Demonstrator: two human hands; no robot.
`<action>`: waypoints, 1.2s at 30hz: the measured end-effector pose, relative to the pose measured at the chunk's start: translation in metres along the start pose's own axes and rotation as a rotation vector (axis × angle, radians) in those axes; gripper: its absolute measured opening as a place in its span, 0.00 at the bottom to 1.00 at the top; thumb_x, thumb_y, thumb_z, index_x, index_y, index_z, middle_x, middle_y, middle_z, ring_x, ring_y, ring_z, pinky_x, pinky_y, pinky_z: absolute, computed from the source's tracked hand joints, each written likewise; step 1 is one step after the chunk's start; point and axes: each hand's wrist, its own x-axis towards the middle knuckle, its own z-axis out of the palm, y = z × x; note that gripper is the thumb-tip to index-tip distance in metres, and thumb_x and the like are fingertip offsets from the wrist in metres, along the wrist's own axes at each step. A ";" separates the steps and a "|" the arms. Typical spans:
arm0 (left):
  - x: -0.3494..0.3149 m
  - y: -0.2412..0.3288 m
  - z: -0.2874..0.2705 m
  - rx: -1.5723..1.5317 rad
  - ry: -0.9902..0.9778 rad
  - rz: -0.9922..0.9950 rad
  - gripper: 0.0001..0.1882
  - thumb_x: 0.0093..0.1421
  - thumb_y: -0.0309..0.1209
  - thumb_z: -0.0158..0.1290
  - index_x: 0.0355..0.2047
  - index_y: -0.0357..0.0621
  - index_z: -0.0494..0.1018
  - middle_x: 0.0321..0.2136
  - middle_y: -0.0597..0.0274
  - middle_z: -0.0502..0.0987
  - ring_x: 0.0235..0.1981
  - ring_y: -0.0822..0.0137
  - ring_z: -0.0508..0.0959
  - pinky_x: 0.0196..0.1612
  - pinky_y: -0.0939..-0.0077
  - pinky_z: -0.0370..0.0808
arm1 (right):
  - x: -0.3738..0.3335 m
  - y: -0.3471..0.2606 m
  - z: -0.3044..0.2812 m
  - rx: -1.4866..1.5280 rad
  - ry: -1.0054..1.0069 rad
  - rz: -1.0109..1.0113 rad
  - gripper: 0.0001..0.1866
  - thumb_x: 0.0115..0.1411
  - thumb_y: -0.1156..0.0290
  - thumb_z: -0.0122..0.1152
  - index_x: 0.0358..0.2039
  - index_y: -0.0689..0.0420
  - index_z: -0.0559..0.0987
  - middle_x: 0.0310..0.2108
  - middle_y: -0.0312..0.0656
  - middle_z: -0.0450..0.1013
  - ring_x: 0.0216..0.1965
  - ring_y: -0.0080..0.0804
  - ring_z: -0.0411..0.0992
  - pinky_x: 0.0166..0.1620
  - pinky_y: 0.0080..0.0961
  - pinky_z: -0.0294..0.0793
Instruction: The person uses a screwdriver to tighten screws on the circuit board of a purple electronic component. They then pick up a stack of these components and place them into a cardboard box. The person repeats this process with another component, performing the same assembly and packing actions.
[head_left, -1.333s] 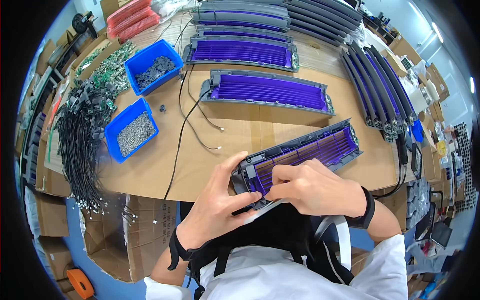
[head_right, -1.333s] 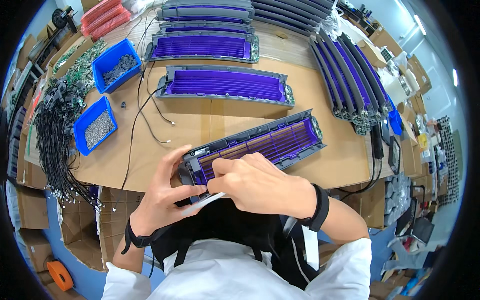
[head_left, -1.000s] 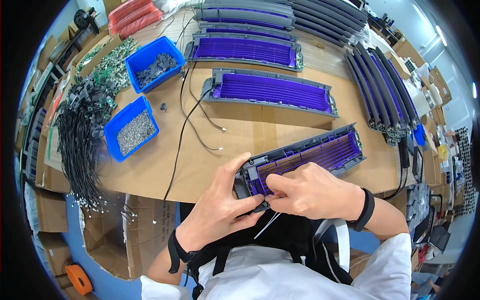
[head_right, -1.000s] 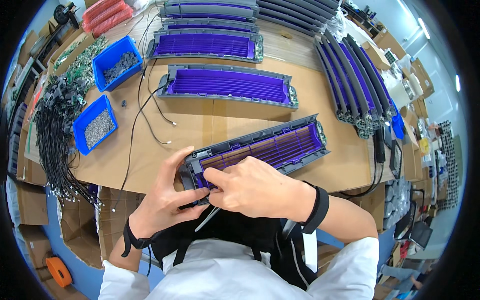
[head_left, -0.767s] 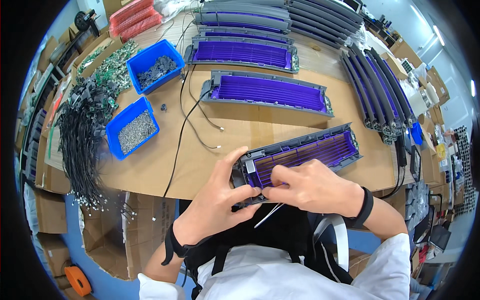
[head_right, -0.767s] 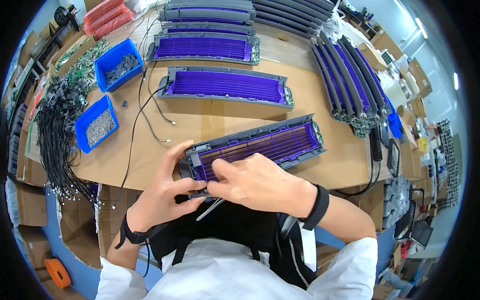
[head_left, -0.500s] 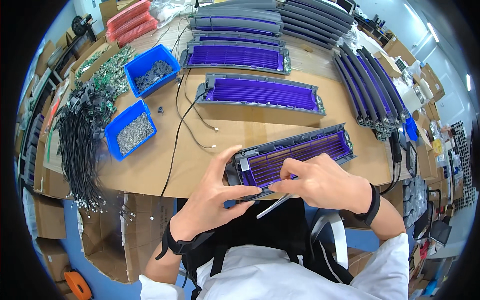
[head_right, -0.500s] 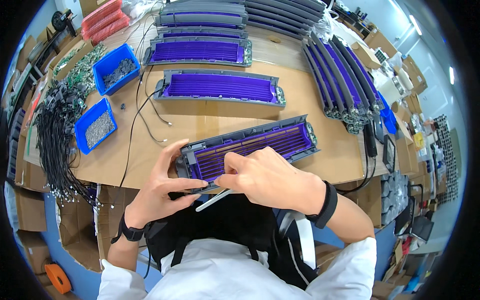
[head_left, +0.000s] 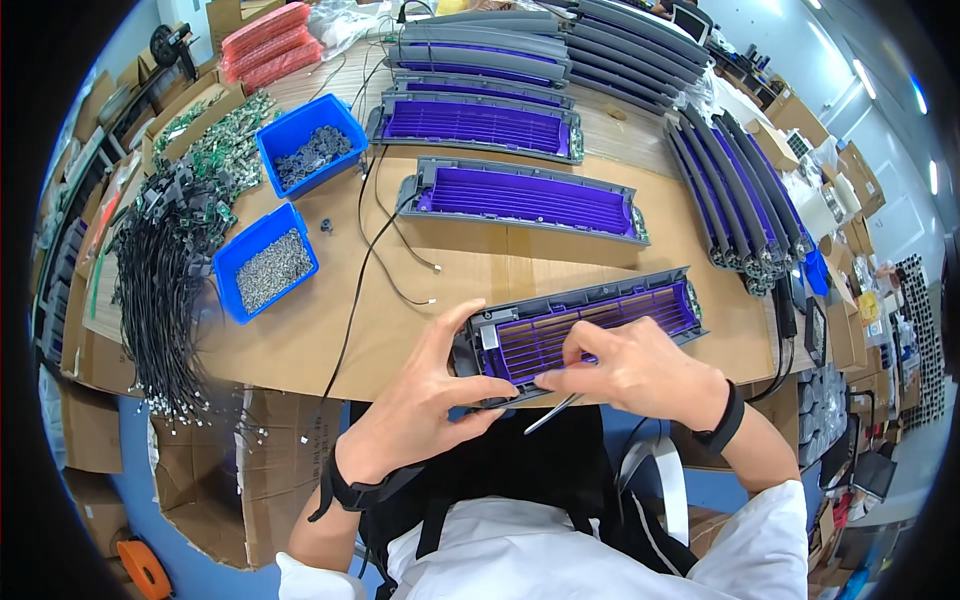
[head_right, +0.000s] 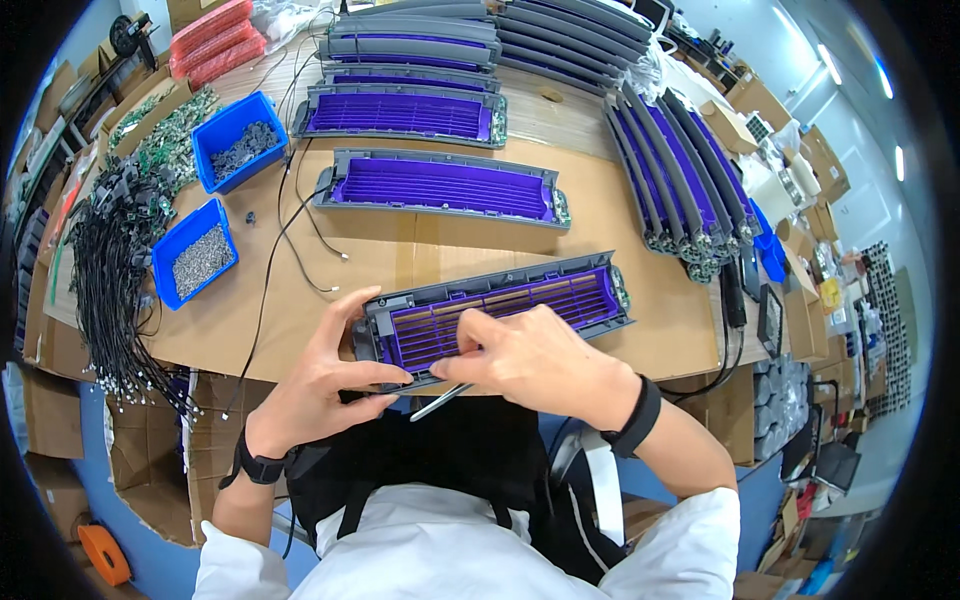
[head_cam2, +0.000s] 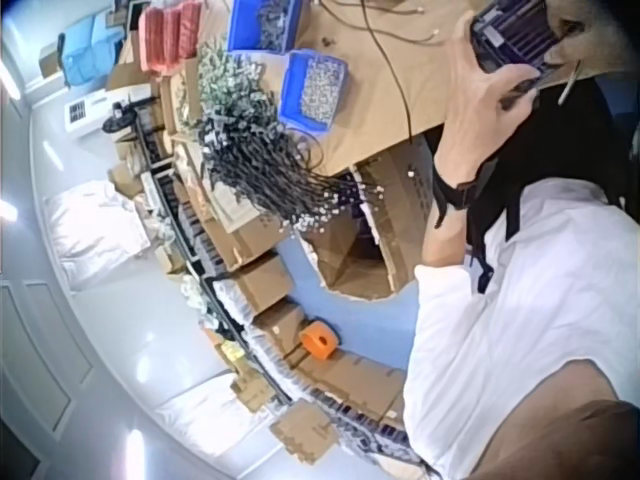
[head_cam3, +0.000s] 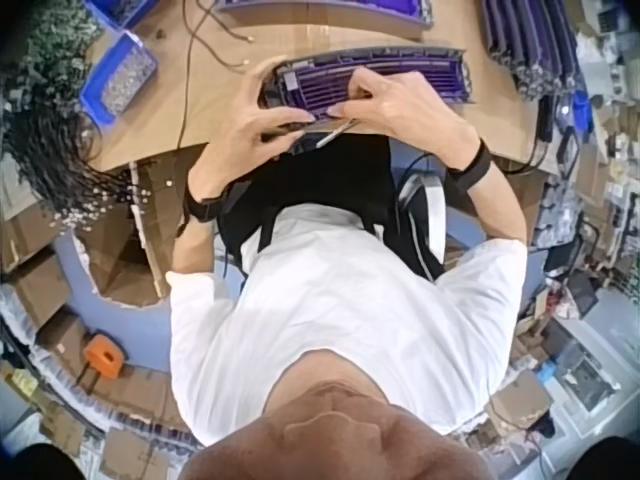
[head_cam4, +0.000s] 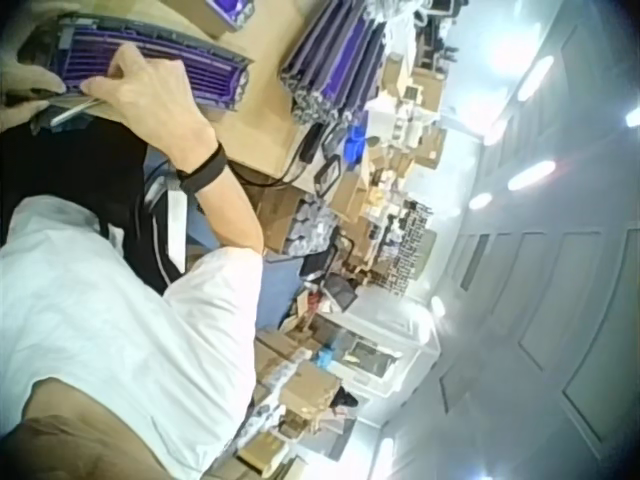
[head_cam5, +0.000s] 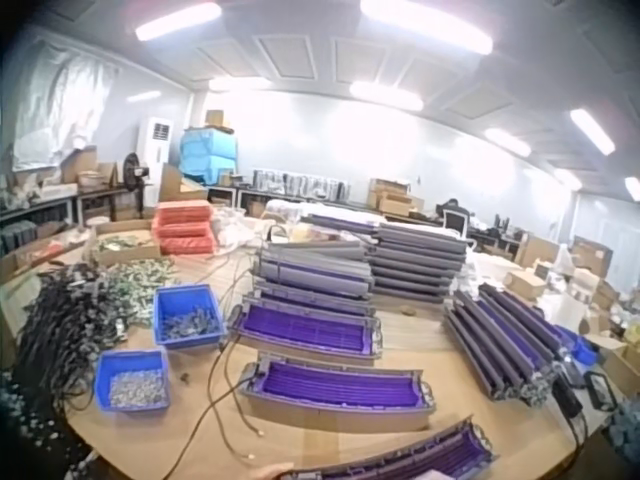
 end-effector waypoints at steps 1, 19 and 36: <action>-0.002 -0.001 -0.003 -0.020 -0.002 -0.016 0.19 0.42 0.21 0.66 0.36 0.54 0.83 0.64 0.48 0.54 0.60 0.45 0.64 0.59 0.57 0.67 | -0.002 0.002 -0.003 -0.020 -0.003 0.008 0.14 0.50 0.76 0.62 0.38 0.48 0.82 0.30 0.37 0.70 0.22 0.33 0.74 0.22 0.29 0.72; -0.013 0.001 -0.032 0.349 0.260 -0.031 0.25 0.42 0.09 0.56 0.40 0.46 0.80 0.56 0.49 0.68 0.57 0.50 0.69 0.49 0.62 0.73 | 0.040 -0.022 0.009 -0.079 -0.028 0.044 0.10 0.50 0.77 0.61 0.35 0.59 0.79 0.29 0.48 0.70 0.26 0.39 0.76 0.25 0.33 0.76; -0.001 0.010 0.022 0.306 0.365 -0.018 0.18 0.43 0.13 0.56 0.33 0.45 0.81 0.29 0.60 0.71 0.36 0.58 0.72 0.37 0.68 0.72 | 0.010 -0.009 -0.008 -0.005 -0.036 0.110 0.18 0.49 0.79 0.63 0.42 0.53 0.83 0.31 0.44 0.73 0.27 0.40 0.76 0.29 0.33 0.75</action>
